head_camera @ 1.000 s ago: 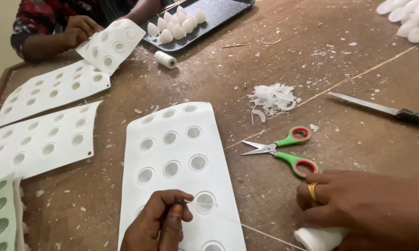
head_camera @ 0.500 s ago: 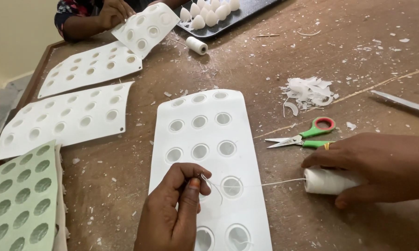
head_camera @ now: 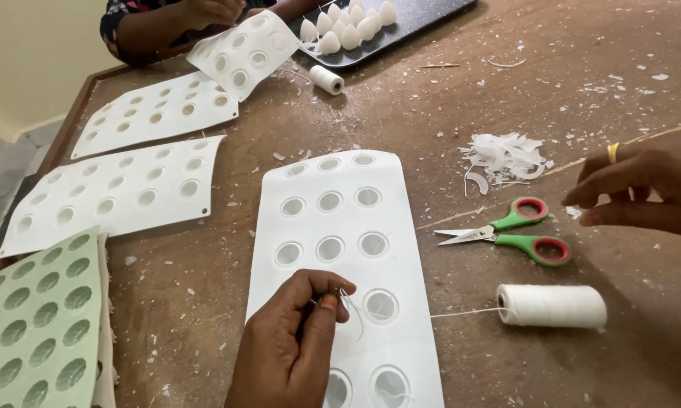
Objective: Preparing silicone molds for candle making by threading wicks through the bottom of the molds and trimming the thread.
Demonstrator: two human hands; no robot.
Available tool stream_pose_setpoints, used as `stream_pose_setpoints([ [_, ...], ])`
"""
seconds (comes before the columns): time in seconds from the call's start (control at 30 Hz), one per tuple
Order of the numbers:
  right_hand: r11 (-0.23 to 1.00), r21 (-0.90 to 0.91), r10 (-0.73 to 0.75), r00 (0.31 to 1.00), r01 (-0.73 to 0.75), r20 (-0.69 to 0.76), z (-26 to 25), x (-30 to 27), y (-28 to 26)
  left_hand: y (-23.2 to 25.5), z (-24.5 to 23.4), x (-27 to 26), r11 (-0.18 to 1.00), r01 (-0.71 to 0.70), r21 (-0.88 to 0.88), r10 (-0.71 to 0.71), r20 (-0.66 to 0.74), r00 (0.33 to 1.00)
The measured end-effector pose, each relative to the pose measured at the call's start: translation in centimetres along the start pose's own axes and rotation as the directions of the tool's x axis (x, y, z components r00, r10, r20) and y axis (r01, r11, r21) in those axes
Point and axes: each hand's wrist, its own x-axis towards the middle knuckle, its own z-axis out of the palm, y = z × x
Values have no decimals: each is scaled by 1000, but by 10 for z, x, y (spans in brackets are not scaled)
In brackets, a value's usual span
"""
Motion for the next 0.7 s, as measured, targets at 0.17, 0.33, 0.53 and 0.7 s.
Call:
stream_pose_setpoints([
  [0.17,965,-159,-213,977,206,-28,29,7,-13,-10,0,-1,1000,10,15,-10,15,1000],
  [0.33,951,-180,-272,956,250,-107,48,16,-22,8,-2,-4,998,-44,-38,44,-7,999],
  [0.53,955,-224,220,971,-196,89,44,7,-43,23,-5,-9,998,16,-54,-15,22,1000],
  [0.7,959,259,-1,912,117,-409,217,70,186,25,-9,-13,992,-78,-101,81,30,996],
])
